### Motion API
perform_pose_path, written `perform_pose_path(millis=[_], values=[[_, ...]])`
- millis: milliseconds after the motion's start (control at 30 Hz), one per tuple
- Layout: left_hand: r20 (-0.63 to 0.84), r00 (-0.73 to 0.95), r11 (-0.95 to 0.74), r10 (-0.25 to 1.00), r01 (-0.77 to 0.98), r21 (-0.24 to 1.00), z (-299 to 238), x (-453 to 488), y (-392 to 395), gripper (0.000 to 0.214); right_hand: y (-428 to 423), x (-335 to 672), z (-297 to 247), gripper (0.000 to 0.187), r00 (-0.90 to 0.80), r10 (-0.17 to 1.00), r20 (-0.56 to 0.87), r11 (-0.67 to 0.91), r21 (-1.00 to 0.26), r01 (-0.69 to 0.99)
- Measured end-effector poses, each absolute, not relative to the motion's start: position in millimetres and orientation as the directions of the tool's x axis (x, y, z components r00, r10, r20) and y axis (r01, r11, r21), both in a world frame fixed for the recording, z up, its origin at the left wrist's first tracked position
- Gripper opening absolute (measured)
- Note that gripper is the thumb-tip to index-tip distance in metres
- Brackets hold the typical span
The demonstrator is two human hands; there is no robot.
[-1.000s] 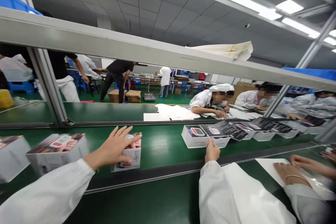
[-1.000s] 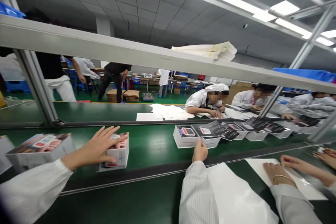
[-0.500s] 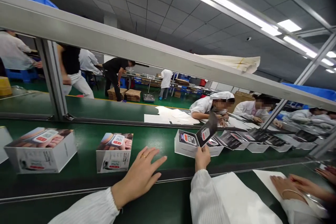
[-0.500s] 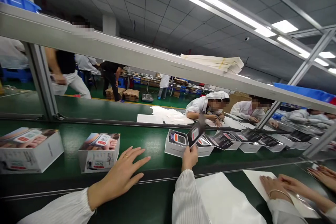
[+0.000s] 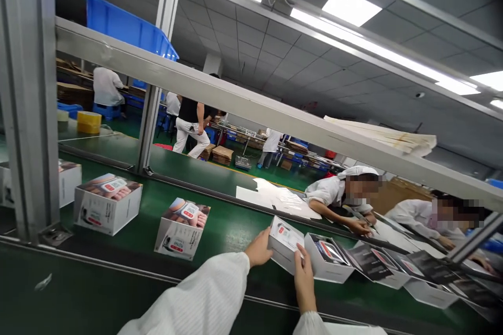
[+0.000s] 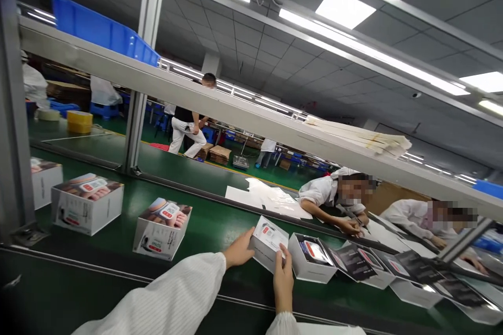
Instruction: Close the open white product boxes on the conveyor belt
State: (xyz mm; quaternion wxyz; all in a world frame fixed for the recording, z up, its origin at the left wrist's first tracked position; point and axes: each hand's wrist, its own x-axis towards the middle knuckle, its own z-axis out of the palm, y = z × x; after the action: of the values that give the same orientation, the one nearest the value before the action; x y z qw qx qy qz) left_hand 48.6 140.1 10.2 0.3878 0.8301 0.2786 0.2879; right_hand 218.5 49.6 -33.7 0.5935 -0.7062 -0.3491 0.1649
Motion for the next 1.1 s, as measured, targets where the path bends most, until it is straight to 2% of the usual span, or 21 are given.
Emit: perform_pose_path(millis=[100,200,233,300,367,467,533,600,667,733,767,800,833,867,900,967,1033,1100], values=[[0.245,0.697,-0.607,0.673,0.332,0.722,-2,22,138,0.098,53,211,-34,0.07,0.691,0.688,0.222,0.043,-0.963,0.267],[0.292,0.743,-0.727,0.602,0.36,0.584,15,-6,141,0.11,58,197,-31,0.073,0.675,0.717,0.173,0.133,-0.985,0.111],[0.331,0.767,-0.796,0.55,0.361,0.487,27,-13,143,0.112,61,190,-29,0.075,0.654,0.747,0.12,0.135,-0.99,0.028],[0.397,0.834,-0.923,0.384,0.34,0.179,60,-24,146,0.109,66,173,-25,0.077,0.579,0.815,0.023,0.123,-0.983,-0.134],[0.359,0.9,-0.959,0.247,0.28,-0.041,94,-32,147,0.105,71,155,-20,0.074,0.5,0.866,0.004,0.133,-0.966,-0.223],[0.189,0.956,-0.966,0.226,0.245,-0.084,130,-43,146,0.105,76,139,-10,0.062,0.451,0.893,-0.019,0.056,-0.987,-0.153],[0.097,0.953,-0.951,0.287,0.296,-0.091,139,-52,147,0.107,73,141,-4,0.055,0.45,0.89,-0.072,-0.073,-0.997,-0.016],[0.035,0.93,-0.923,0.366,0.368,-0.114,138,-63,149,0.109,65,155,1,0.049,0.52,0.854,-0.015,-0.096,-0.987,0.128],[-0.015,0.901,-0.895,0.435,0.43,-0.117,134,-75,152,0.109,52,181,3,0.044,0.696,0.703,0.143,-0.075,-0.959,0.272],[-0.053,0.879,-0.878,0.473,0.465,-0.114,131,-86,155,0.109,37,215,4,0.043,0.879,0.391,0.275,-0.137,-0.927,0.35],[-0.061,0.875,-0.874,0.48,0.472,-0.116,130,-91,156,0.108,30,233,4,0.045,0.932,0.217,0.291,-0.179,-0.926,0.331],[-0.062,0.875,-0.874,0.479,0.47,-0.122,130,-95,156,0.108,24,251,4,0.048,0.964,0.055,0.261,-0.216,-0.939,0.267],[-0.057,0.877,-0.874,0.478,0.468,-0.13,131,-98,157,0.109,20,267,4,0.052,0.982,-0.056,0.182,-0.232,-0.959,0.165],[-0.053,0.876,-0.872,0.48,0.47,-0.135,131,-101,157,0.109,17,282,4,0.056,0.993,-0.094,0.074,-0.218,-0.975,0.052],[-0.046,0.871,-0.867,0.488,0.479,-0.138,131,-103,157,0.109,17,293,3,0.058,0.997,-0.062,-0.042,-0.189,-0.98,-0.053],[-0.026,0.857,-0.851,0.515,0.507,-0.139,131,-108,158,0.108,23,307,2,0.054,0.97,0.141,-0.196,-0.125,-0.976,-0.179],[-0.011,0.84,-0.833,0.543,0.537,-0.132,129,-114,160,0.107,34,311,-2,0.045,0.928,0.322,-0.186,-0.06,-0.982,-0.176],[-0.009,0.824,-0.819,0.566,0.561,-0.12,128,-119,161,0.107,47,308,-6,0.041,0.923,0.372,-0.097,0.008,-0.994,-0.108]])
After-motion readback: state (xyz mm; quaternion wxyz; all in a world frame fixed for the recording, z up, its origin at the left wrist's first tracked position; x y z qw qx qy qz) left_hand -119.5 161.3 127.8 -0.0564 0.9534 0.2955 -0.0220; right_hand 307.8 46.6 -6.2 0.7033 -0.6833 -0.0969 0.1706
